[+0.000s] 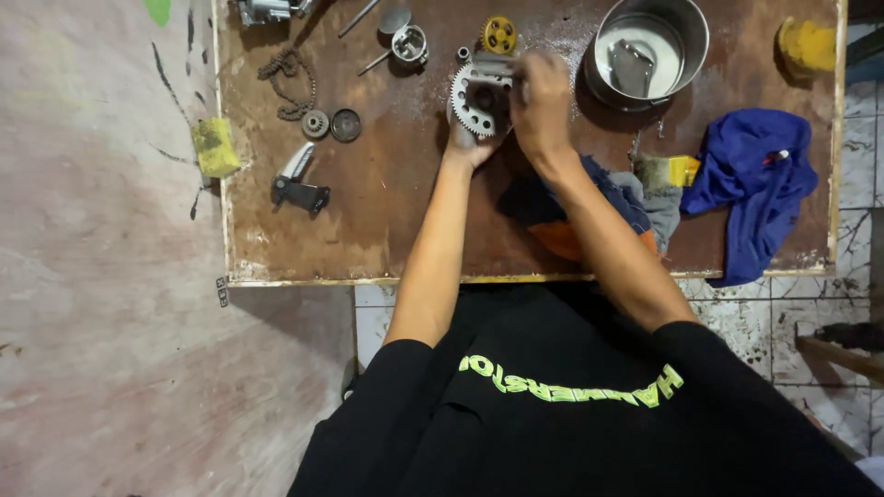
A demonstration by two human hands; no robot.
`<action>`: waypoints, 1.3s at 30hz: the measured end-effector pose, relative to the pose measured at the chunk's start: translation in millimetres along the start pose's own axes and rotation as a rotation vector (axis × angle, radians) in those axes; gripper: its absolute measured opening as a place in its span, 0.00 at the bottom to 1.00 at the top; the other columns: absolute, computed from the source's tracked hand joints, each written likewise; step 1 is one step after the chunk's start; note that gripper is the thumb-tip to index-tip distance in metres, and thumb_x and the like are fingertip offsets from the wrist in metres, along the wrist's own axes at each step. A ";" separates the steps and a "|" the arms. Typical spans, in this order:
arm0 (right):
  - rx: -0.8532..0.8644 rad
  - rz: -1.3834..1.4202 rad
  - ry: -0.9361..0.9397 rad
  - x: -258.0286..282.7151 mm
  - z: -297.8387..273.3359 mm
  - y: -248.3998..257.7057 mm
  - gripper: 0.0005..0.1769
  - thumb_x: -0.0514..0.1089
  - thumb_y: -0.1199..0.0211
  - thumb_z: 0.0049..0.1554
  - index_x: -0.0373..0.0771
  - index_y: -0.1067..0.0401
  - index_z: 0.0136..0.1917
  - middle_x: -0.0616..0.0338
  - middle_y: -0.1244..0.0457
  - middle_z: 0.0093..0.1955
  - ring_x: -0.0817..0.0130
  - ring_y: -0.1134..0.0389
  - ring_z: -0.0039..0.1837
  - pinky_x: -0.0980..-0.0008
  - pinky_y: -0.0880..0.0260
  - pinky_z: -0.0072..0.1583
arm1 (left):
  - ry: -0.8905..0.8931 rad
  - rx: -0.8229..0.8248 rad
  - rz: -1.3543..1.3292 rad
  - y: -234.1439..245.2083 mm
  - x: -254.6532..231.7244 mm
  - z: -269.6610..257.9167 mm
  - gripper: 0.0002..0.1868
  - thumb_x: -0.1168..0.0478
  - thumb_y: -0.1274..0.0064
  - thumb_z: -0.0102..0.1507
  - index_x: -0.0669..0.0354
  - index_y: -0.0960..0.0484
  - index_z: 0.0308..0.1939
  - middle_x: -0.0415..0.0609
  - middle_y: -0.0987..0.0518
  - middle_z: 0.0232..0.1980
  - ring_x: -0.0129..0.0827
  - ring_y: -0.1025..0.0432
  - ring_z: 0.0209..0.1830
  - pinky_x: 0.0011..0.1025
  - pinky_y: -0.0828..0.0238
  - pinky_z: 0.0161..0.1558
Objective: The person scrubs a metal gear with a brush, dipping it into a container of liquid. They then scrub a metal piston with the same brush and liquid. The person wipes the gear and piston with a cloth and places them on the table.
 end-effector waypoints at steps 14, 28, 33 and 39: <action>0.495 0.075 -0.059 11.6 -33.2 -14.6 0.30 0.41 0.42 0.64 0.37 0.40 0.78 0.40 0.48 0.81 0.42 0.40 0.77 0.51 0.35 0.72 | -0.107 0.036 0.304 -46.2 -4.8 -3.5 0.34 0.44 0.72 0.78 0.65 0.45 0.81 0.61 0.40 0.81 0.51 0.44 0.81 0.49 0.50 0.83; 0.554 0.080 -0.028 4.2 -33.8 -32.1 0.39 0.58 0.45 0.67 0.32 0.45 0.81 0.38 0.51 0.83 0.42 0.50 0.83 0.48 0.53 0.81 | -0.028 0.074 0.026 -35.8 3.0 -4.4 0.43 0.35 0.62 0.69 0.57 0.46 0.80 0.52 0.39 0.81 0.40 0.39 0.80 0.37 0.41 0.79; 0.549 0.118 0.253 32.4 -25.3 -12.8 0.42 0.62 0.40 0.63 0.34 0.46 0.79 0.36 0.46 0.82 0.39 0.46 0.81 0.49 0.51 0.80 | 0.070 0.133 -0.147 4.5 0.6 14.2 0.41 0.38 0.63 0.72 0.57 0.50 0.81 0.54 0.47 0.84 0.42 0.52 0.84 0.40 0.58 0.83; 0.325 0.192 0.152 27.3 -39.5 -11.8 0.46 0.62 0.31 0.58 0.30 0.41 0.76 0.27 0.39 0.70 0.35 0.38 0.73 0.42 0.46 0.76 | -0.033 -0.003 0.135 24.4 -1.7 -1.7 0.38 0.41 0.67 0.75 0.61 0.48 0.81 0.56 0.43 0.83 0.48 0.49 0.83 0.46 0.54 0.83</action>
Point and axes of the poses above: each hand's wrist, its own z-axis towards the middle knuckle, its own y-axis out of the back of the hand, x = y × z, the point moved 1 cm from there along z, towards the middle knuckle
